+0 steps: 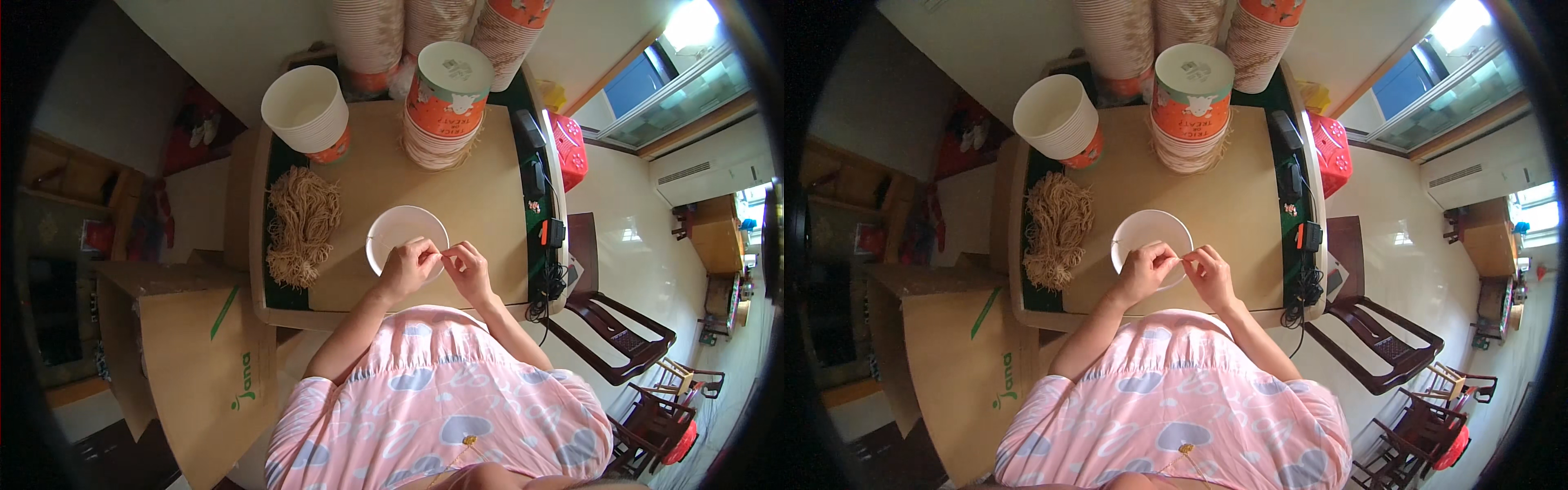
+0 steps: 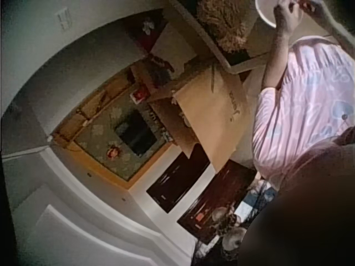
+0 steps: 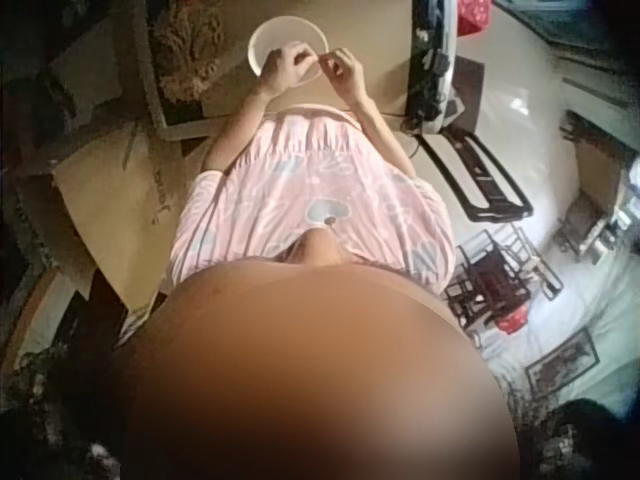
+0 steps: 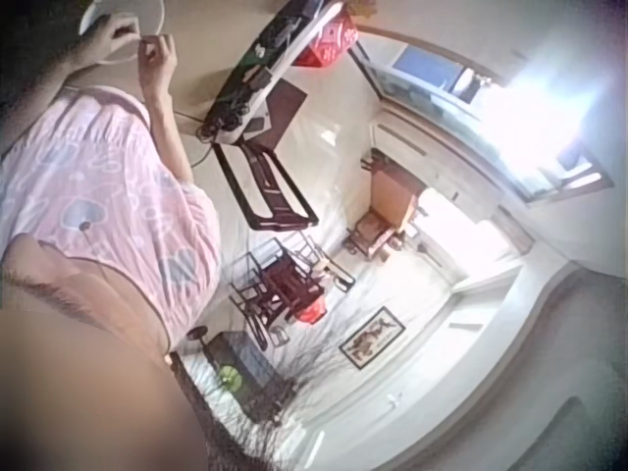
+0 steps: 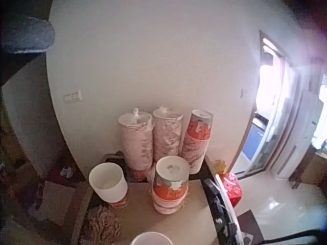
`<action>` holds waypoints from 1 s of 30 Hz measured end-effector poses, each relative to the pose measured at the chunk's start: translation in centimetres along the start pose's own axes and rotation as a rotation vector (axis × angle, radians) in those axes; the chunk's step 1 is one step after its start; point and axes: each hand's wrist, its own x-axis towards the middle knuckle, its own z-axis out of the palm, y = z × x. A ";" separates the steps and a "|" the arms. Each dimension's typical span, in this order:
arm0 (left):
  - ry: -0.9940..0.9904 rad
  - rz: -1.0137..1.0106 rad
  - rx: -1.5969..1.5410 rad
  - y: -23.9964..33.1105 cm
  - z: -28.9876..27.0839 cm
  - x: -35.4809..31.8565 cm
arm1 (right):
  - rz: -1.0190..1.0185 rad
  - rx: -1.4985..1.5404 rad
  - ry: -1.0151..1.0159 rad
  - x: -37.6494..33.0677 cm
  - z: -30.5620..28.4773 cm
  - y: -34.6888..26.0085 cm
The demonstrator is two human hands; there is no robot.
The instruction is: Manually poke holes and thread thin sticks or strings through the sides of paper cups for assembly.
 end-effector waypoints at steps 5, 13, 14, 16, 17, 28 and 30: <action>0.008 -0.060 0.012 2.4 -1.9 0.4 | 0.032 -0.028 0.029 -0.9 0.2 2.3; 0.029 -0.035 -0.041 2.5 -2.1 0.4 | -0.191 -0.195 0.165 0.0 0.7 1.9; 0.030 -0.036 -0.040 2.5 -2.1 0.4 | -0.192 -0.194 0.165 0.5 0.7 1.5; -0.106 -0.108 0.014 2.7 -2.4 0.5 | -0.296 -0.161 0.174 1.6 0.4 0.2; -0.107 -0.109 0.014 2.0 -2.4 0.4 | -0.295 -0.160 0.174 1.8 0.7 0.2; 0.068 -0.445 -0.166 -13.7 -5.1 0.5 | 0.388 0.059 0.070 4.3 2.5 5.7; 0.057 -0.495 -0.311 -13.8 -4.6 0.6 | 0.684 0.273 -0.070 4.6 2.5 7.6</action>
